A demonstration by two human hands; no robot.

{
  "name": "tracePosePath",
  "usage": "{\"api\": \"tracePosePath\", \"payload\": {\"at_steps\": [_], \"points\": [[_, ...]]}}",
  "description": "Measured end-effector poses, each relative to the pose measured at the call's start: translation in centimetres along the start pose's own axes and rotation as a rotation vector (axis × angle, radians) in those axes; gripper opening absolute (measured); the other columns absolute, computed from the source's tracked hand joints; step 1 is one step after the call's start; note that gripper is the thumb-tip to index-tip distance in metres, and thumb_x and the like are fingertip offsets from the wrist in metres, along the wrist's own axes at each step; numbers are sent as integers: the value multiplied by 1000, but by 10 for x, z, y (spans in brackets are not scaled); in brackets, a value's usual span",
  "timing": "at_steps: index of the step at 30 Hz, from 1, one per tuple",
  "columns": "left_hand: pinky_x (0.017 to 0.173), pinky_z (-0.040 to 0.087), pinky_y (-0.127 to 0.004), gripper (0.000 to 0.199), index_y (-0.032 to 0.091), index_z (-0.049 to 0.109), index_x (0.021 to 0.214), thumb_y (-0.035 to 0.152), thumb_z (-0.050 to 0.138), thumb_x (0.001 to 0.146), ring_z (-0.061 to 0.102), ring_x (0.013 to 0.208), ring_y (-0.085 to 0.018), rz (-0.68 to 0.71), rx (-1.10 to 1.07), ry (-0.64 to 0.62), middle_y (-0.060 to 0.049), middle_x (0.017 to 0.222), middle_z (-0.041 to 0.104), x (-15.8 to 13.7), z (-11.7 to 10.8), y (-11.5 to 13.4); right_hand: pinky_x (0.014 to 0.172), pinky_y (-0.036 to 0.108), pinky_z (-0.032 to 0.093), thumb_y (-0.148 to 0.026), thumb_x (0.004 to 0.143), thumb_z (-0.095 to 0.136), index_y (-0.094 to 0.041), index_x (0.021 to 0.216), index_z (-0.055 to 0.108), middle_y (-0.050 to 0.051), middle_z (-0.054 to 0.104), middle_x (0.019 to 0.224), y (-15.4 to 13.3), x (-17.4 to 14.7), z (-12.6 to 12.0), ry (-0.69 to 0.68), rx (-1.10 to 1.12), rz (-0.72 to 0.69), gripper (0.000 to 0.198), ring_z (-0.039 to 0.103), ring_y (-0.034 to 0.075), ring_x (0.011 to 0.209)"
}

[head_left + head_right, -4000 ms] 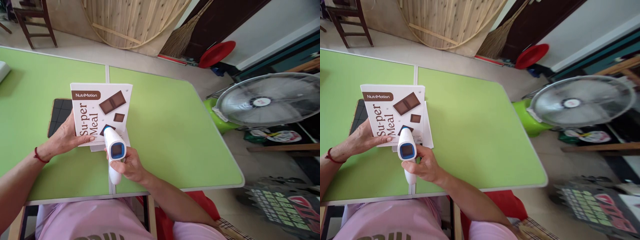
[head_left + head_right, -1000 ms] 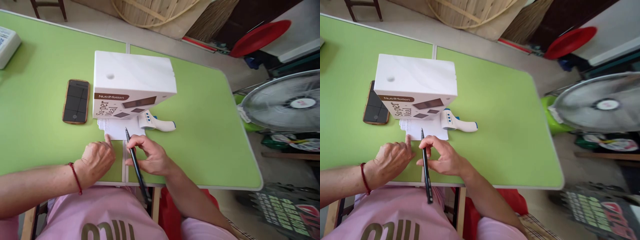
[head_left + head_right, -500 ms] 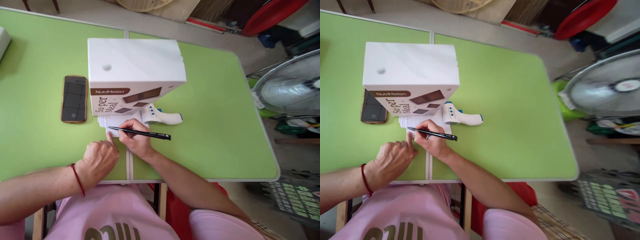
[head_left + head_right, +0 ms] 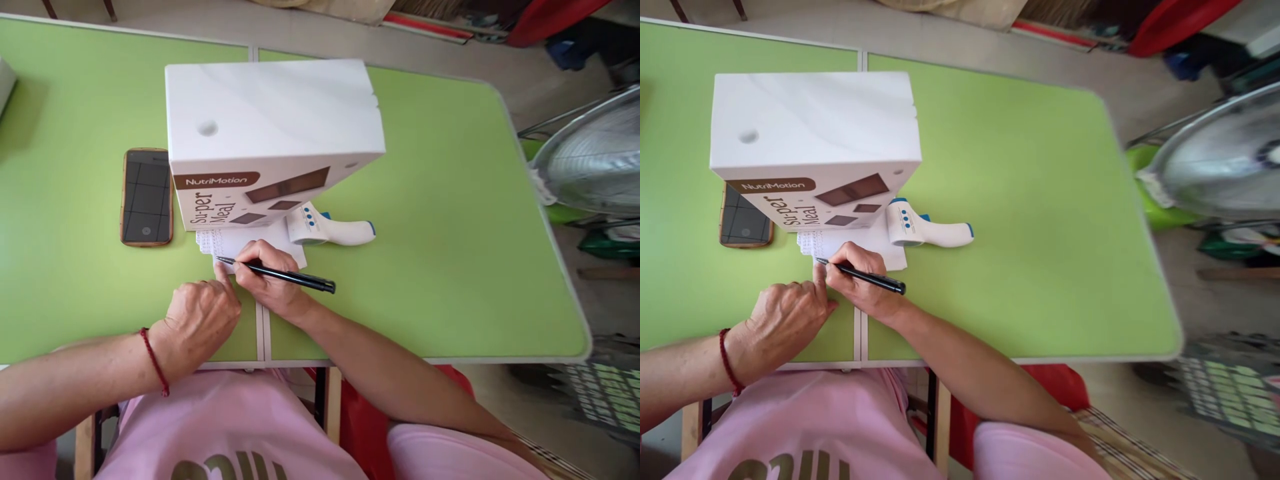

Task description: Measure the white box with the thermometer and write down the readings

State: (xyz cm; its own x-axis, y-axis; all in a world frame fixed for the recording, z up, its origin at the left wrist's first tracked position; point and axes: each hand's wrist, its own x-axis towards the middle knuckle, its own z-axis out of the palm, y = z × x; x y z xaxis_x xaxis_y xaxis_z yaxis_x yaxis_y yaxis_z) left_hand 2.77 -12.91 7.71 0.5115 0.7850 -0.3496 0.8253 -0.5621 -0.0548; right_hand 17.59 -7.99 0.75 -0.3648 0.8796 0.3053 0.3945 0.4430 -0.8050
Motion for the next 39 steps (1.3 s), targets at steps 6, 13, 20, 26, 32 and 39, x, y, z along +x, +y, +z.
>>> {"api": "tracePosePath", "payload": {"at_steps": [6, 13, 20, 26, 32, 39], "points": [[37, 15, -27, 41, -8, 67, 125, -2, 54, 86, 67, 51, -22, 1, 6, -10, -7, 61, 63, -2, 1, -1, 55, 26, 46, -26, 89, 56, -25, 75, 49, -4, 58, 63, -2, 1, 0, -11, 10, 11, 16, 53, 12, 56], [37, 12, -27, 41, -8, 65, 127, -2, 55, 88, 68, 53, -22, 2, -6, -52, -7, 63, 63, 0, -1, -1, 55, 26, 46, -26, 87, 56, -25, 73, 48, -4, 57, 62, -4, 2, 0, -4, 5, 21, 16, 52, 12, 56], [36, 22, -25, 41, -6, 68, 123, -6, 54, 84, 66, 50, -21, 6, 8, 3, -5, 60, 62, -2, -1, -2, 53, 25, 45, -25, 88, 56, -25, 73, 48, -5, 56, 61, -2, 2, 1, -8, 18, -2, 17, 52, 12, 54], [36, 24, -25, 39, -7, 68, 122, -4, 56, 86, 66, 50, -21, 0, 14, 25, -6, 60, 62, -3, -1, -2, 53, 25, 45, -25, 88, 56, -25, 75, 49, -5, 58, 62, 0, 1, 0, 3, -8, -24, 15, 52, 12, 54], [37, 21, -26, 43, -8, 63, 131, -3, 54, 89, 68, 53, -22, 4, 10, -59, -5, 61, 61, -3, -4, -1, 53, 24, 45, -24, 87, 56, -26, 74, 47, -5, 55, 61, -2, 2, 1, 27, -22, -16, 16, 51, 11, 53], [37, 19, -26, 44, -8, 64, 129, -6, 52, 87, 68, 53, -22, 7, 10, -56, -6, 63, 62, -2, -6, -3, 51, 24, 42, -20, 85, 56, -25, 73, 47, -6, 56, 60, -2, 3, 1, 24, 46, -41, 16, 50, 11, 52]]}}
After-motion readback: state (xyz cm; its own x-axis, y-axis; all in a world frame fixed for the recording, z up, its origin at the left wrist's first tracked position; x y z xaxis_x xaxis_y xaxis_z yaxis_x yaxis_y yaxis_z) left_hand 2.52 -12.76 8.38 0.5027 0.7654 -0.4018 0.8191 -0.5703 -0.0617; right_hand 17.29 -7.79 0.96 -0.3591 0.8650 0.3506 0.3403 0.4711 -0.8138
